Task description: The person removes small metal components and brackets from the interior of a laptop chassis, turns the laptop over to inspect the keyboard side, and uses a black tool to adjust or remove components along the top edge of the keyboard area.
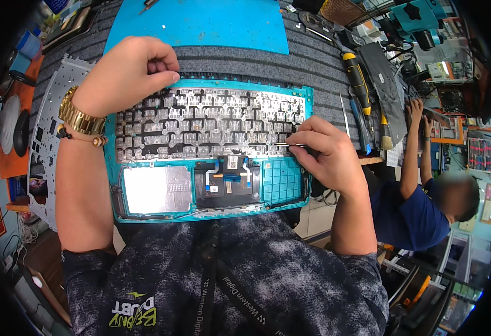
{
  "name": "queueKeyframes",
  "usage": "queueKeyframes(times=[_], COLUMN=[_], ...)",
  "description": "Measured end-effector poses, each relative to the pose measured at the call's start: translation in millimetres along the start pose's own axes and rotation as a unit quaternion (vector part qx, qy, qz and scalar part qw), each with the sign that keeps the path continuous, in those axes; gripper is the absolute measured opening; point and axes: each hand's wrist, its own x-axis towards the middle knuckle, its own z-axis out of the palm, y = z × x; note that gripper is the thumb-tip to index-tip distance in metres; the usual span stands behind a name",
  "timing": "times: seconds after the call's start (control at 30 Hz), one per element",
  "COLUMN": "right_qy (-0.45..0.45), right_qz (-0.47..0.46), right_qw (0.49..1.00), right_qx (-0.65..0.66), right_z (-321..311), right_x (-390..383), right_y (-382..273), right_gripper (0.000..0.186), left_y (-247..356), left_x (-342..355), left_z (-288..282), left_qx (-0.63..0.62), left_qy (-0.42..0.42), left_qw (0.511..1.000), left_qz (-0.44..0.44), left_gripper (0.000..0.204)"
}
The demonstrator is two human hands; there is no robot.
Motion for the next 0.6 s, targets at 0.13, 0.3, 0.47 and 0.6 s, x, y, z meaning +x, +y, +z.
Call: queueKeyframes(times=[0.13,0.3,0.47,0.6], right_qy=[0.011,0.009,0.011,0.015], right_qz=[-0.01,-0.01,-0.005,-0.008], right_qw=[1.0,1.0,1.0,1.0], right_qx=[0.009,0.006,0.009,0.009], right_z=[2.9,3.4,4.0,5.7], right_x=[-0.4,-1.4,-2.9,-2.6], right_y=[2.7,3.9,4.3,5.6], right_gripper=[0.022,0.022,0.021,0.021], left_y=[0.5,1.1,1.2,1.1], left_x=[0.4,0.6,0.0,0.3], left_z=[-0.3,-0.6,-0.4,-0.8], left_qx=[0.001,0.0,-0.001,0.0], left_qy=[0.0,-0.001,0.0,-0.001], left_qw=[1.0,1.0,1.0,1.0], left_qz=[0.001,0.001,0.005,0.007], left_gripper=[0.019,0.019,0.019,0.019])
